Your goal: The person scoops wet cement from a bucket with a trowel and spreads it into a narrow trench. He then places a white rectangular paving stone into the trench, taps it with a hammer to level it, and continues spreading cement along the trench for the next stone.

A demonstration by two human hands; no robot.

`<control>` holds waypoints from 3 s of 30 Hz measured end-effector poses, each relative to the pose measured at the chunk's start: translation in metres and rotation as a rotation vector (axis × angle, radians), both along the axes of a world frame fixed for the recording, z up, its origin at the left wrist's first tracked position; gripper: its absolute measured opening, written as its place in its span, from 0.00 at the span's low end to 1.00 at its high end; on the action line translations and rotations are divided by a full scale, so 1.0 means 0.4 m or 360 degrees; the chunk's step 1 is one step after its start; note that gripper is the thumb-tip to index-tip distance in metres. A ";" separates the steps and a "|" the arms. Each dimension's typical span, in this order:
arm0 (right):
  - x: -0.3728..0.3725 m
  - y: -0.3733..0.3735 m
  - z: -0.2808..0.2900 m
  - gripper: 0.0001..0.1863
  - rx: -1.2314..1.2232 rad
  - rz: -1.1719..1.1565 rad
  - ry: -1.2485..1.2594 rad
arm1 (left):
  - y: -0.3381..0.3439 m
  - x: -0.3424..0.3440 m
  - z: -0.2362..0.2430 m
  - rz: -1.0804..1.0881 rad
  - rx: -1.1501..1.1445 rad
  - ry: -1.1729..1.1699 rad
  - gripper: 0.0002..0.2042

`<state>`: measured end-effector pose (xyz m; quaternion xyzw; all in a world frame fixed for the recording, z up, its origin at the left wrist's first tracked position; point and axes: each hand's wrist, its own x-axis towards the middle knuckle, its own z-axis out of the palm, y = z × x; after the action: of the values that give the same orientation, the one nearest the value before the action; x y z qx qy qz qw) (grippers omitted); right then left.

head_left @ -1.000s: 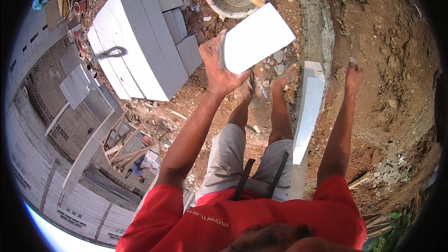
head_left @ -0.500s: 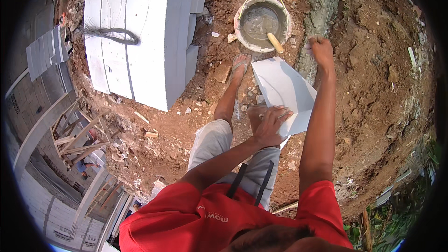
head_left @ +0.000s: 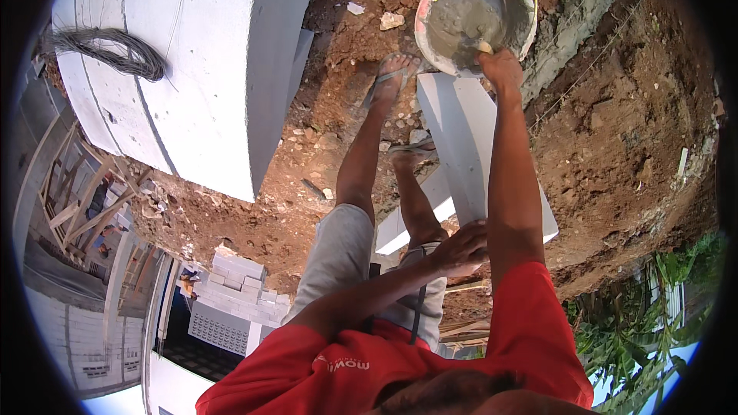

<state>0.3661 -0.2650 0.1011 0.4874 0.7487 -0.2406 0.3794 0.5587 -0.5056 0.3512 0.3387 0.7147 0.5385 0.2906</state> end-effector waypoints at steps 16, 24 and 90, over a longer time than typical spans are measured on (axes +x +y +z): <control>0.159 -0.091 -0.198 0.14 -0.0448 -0.0463 0.0460 | -0.008 -0.092 0.005 0.0007 0.0188 -0.0350 0.40; 0.117 0.011 0.036 0.17 -0.1154 -0.0901 0.0327 | -0.013 -0.044 0.009 -0.0229 0.0095 -0.0225 0.43; 0.863 -0.158 1.018 0.22 0.0007 -0.1369 0.0639 | 0.003 -0.298 -0.029 -0.0227 -0.0711 0.0063 0.62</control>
<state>0.7111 -0.3281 0.5082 0.6979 0.5380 -0.4637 0.0921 0.4395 -0.5042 0.3397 0.3260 0.7959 0.3385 0.3816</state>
